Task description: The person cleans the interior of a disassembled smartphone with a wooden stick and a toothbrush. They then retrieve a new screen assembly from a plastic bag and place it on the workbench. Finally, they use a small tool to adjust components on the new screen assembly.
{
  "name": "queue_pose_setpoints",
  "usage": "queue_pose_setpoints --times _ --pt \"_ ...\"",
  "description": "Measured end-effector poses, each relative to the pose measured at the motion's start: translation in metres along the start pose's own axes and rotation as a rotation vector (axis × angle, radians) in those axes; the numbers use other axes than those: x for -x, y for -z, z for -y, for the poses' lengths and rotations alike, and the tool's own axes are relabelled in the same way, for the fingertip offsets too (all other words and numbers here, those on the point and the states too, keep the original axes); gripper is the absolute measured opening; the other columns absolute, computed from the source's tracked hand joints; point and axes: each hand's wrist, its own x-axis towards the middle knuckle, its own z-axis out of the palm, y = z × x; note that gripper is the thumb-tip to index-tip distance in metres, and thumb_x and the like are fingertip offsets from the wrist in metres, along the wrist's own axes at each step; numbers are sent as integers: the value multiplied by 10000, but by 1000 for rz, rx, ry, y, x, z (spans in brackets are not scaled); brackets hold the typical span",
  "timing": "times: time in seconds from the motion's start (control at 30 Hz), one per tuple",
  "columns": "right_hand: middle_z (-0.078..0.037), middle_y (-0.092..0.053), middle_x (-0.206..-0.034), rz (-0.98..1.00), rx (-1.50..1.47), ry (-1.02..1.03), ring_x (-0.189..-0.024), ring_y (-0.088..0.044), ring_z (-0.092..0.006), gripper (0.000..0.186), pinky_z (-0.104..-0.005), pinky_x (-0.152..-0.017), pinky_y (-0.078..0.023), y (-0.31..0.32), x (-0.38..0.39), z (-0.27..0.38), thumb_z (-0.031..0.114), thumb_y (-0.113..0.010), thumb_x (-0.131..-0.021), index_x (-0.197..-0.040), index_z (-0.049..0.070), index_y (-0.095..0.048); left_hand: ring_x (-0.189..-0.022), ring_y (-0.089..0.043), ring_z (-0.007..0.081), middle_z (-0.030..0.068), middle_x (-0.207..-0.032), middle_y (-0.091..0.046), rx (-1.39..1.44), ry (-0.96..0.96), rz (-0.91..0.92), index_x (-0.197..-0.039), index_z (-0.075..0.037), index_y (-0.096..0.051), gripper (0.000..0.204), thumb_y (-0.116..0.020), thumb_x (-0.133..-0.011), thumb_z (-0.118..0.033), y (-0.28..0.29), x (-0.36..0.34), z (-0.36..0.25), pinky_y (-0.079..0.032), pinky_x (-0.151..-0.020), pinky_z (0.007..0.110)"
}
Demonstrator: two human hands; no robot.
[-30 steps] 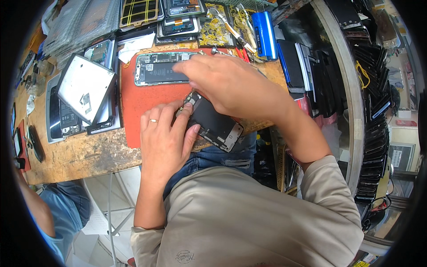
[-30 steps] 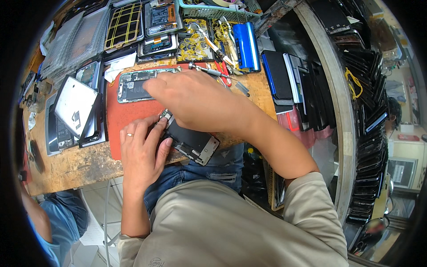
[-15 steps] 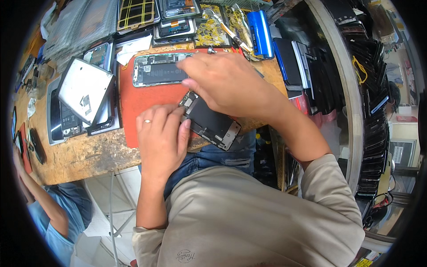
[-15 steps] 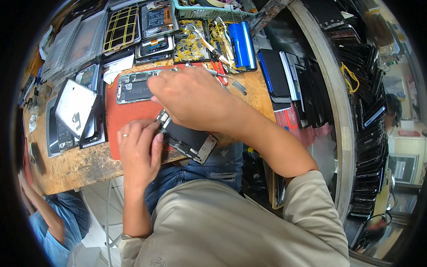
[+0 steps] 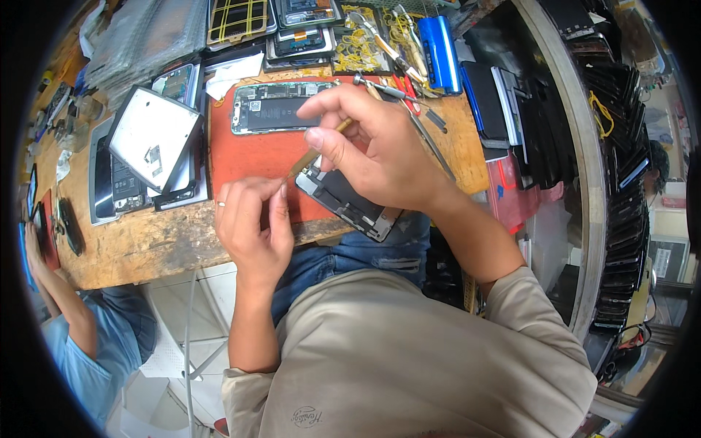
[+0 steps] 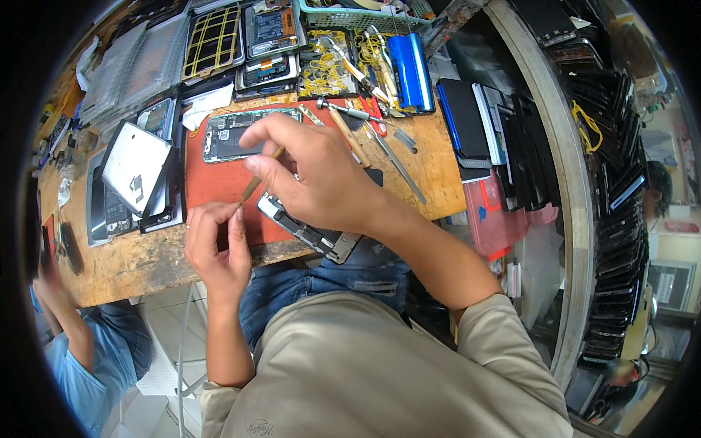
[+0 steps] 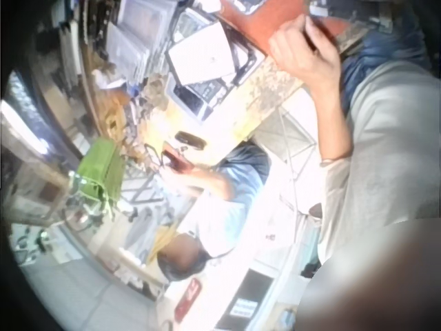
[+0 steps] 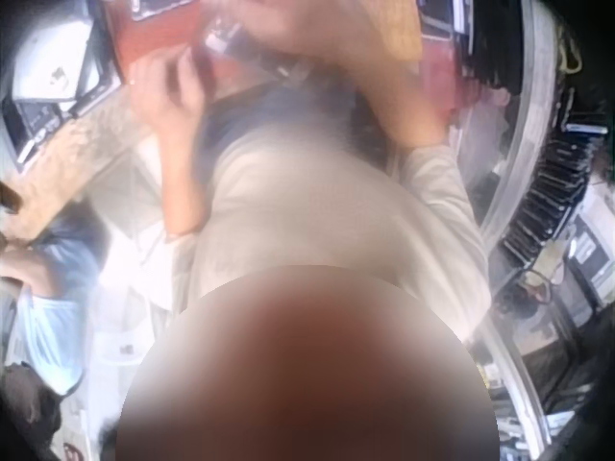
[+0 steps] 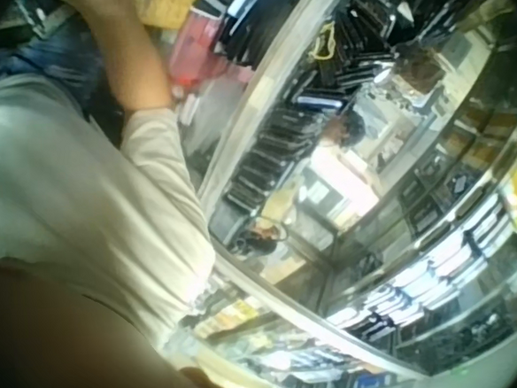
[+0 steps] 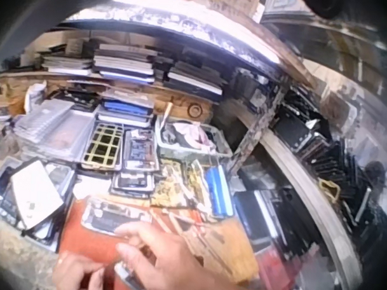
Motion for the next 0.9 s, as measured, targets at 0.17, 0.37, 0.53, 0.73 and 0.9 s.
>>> queue_pose_setpoints --times 0.17,0.37,0.53,0.73,0.9 --pt "-45 -698 -924 -169 -351 -165 -793 -741 -95 238 -234 -636 -585 -4 -12 -11 90 -669 -1103 -1308 -23 -625 -828 -679 324 130 -913 -715 -1 35 -126 -988 -13 -734 68 -768 -941 23 -1 7 -1 -515 -757 414" --pt "-97 -703 -1016 -170 -186 -125 -851 -773 -159 221 -303 -749 -646 -17 -25 -34 35 -612 -1103 -1313 -33 -597 -772 -634 324 128 -856 -684 89 177 -101 -922 6 -699 99 -704 -1016 -25 2 12 3 -482 -740 414" --pt "-124 -724 -976 -145 -112 -51 -860 -788 -190 208 -327 -754 -639 -27 -22 -38 11 -604 -1084 -1286 -42 -610 -763 -586 323 119 -814 -642 -50 179 -1 -864 -12 -664 137 -686 -987 -68 5 10 4 -452 -759 438" --pt "-147 -739 -975 -137 -32 -19 -850 -782 -211 214 -349 -749 -622 -26 -25 -38 7 -621 -1064 -1273 -36 -621 -883 -602 302 86 -907 -671 -43 148 -116 -916 -54 -688 52 -736 -906 -70 0 3 -2 -455 -854 446" --pt "-145 -744 -1029 -128 -36 -8 -898 -773 -210 245 -349 -776 -622 -20 -17 -23 4 -621 -1059 -1302 -28 -624 -948 -632 283 63 -947 -703 -178 170 -49 -982 -85 -742 74 -780 -919 -93 -1 1 -1 -442 -932 428"
